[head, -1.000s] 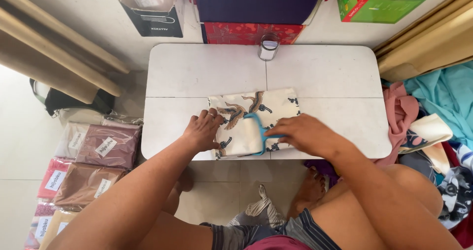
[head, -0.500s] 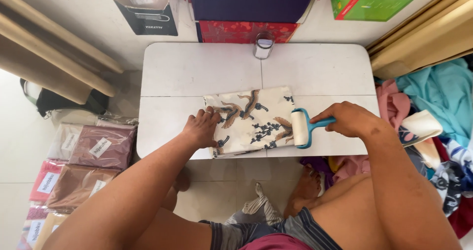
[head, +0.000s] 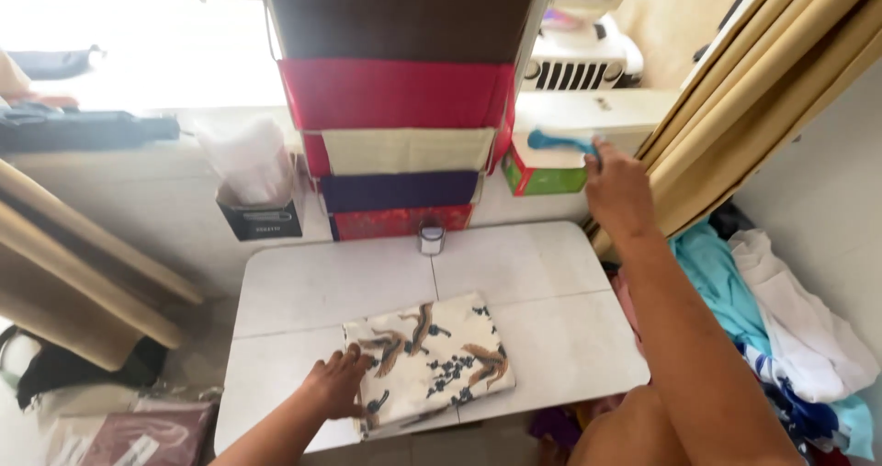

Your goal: Folding a patterned hijab, cleaning it with a lint roller, and placing it into a plastic packaging bag.

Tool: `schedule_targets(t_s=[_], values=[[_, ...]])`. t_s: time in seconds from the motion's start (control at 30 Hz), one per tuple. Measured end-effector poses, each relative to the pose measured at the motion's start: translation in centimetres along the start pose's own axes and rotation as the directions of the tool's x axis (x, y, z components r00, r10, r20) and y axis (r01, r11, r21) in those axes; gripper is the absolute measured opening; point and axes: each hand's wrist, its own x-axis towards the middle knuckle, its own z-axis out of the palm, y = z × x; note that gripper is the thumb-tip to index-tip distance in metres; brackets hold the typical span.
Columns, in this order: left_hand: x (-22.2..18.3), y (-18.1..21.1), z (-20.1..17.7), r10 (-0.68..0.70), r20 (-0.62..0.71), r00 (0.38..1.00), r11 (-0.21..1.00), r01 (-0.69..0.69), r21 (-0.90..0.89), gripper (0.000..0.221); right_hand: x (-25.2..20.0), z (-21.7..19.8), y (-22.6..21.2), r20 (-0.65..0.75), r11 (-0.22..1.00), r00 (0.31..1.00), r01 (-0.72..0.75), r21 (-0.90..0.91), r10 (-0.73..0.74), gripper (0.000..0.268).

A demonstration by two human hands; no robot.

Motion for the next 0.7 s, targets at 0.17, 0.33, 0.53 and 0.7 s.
schedule_targets(t_s=[0.17, 0.33, 0.53, 0.7], values=[[-1.1, 0.1, -2.6, 0.053, -0.090, 0.995, 0.997, -0.047, 0.069, 0.088, 2.3, 2.2, 0.3, 0.283, 0.969, 0.931, -0.191, -0.157, 0.229, 0.045], [-1.5, -0.6, -4.3, 0.116, -0.250, 0.961, 0.978, -0.067, 0.197, 0.066, -2.4, 2.4, -1.2, -0.396, 0.995, 0.913, -0.096, 0.035, 0.102, 0.078], [2.8, 0.7, -2.1, 0.018, -0.444, 0.896, 0.997, -0.047, -0.054, 0.066, -18.1, 16.0, 0.2, 0.273, 0.857, 0.857, -0.489, 0.163, 0.437, 0.076], [-1.2, 13.8, -7.8, -0.373, -0.548, 0.749, 0.490, -0.342, -0.802, 0.080, -24.8, 20.2, 1.1, 0.675, 0.841, 0.607, -0.540, -0.036, 0.418, 0.082]])
